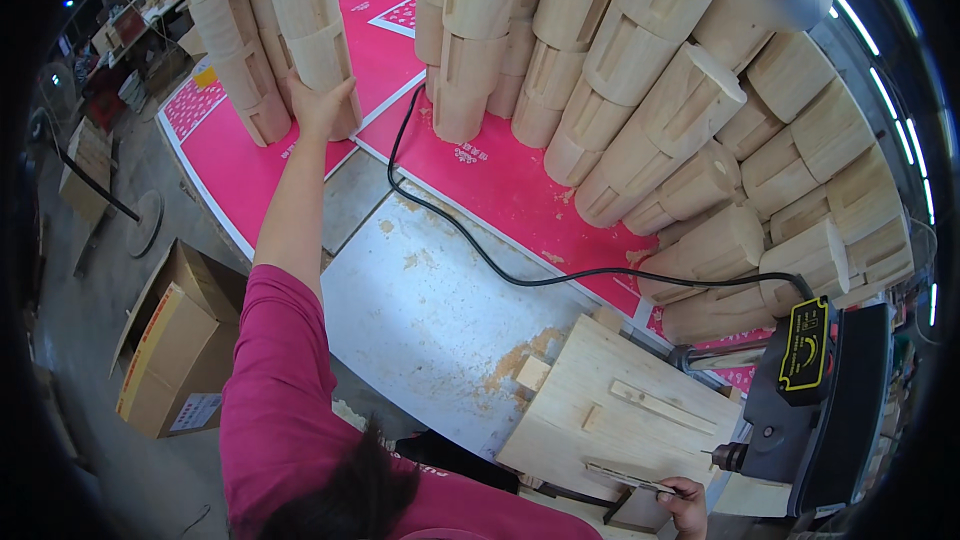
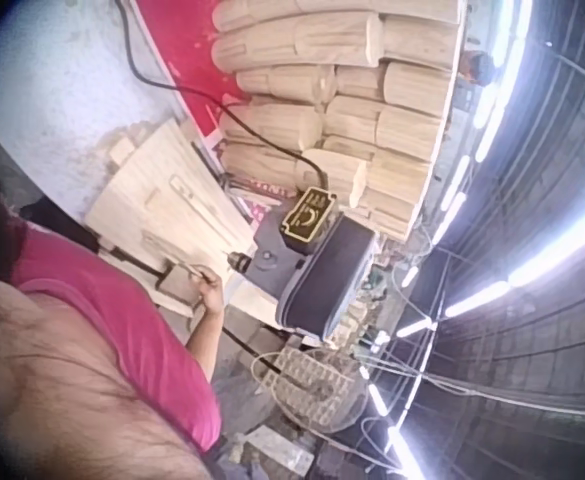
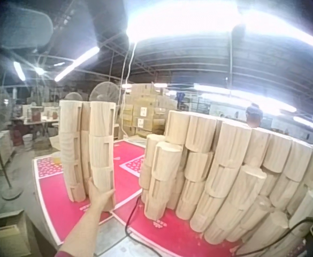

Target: Machining grooves into wooden cylindrical blocks using a drill press and a wooden jig.

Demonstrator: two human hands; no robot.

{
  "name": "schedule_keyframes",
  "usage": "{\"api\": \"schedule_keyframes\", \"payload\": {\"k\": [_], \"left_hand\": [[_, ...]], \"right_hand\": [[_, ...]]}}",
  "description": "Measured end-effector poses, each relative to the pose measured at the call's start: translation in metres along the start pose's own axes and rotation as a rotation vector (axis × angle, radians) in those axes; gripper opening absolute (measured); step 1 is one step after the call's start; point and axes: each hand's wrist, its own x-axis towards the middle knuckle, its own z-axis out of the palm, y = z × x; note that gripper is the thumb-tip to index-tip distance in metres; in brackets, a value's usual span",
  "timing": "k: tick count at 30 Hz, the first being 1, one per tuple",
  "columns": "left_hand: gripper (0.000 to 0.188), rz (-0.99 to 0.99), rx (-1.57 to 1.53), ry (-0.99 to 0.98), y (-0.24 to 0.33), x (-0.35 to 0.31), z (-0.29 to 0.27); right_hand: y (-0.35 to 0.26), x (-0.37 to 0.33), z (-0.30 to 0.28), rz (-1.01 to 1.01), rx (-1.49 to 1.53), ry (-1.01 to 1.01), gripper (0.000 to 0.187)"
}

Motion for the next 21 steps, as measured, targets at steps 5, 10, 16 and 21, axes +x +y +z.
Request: {"api": "schedule_keyframes", "payload": {"k": [5, 10, 16, 21], "left_hand": [[0.095, -0.036, 0.127, 0.062, -0.008, 0.012, 0.017], [0.1, -0.023, 0.201, 0.098, -0.018, 0.02, 0.024], [0.104, -0.066, 0.315, 0.125, -0.015, 0.017, 0.026], [0.106, -0.238, 0.334, 0.199, 0.012, -0.004, 0.031]], "right_hand": [[0.0, -0.003, 0.002, -0.003, -0.02, 0.023, 0.02], [-0.011, -0.002, 0.012, 0.018, 0.02, 0.016, 0.021], [-0.005, -0.002, 0.008, 0.028, 0.041, 0.026, 0.025], [-0.006, -0.001, 0.011, -0.01, 0.017, 0.011, 0.023]]}}
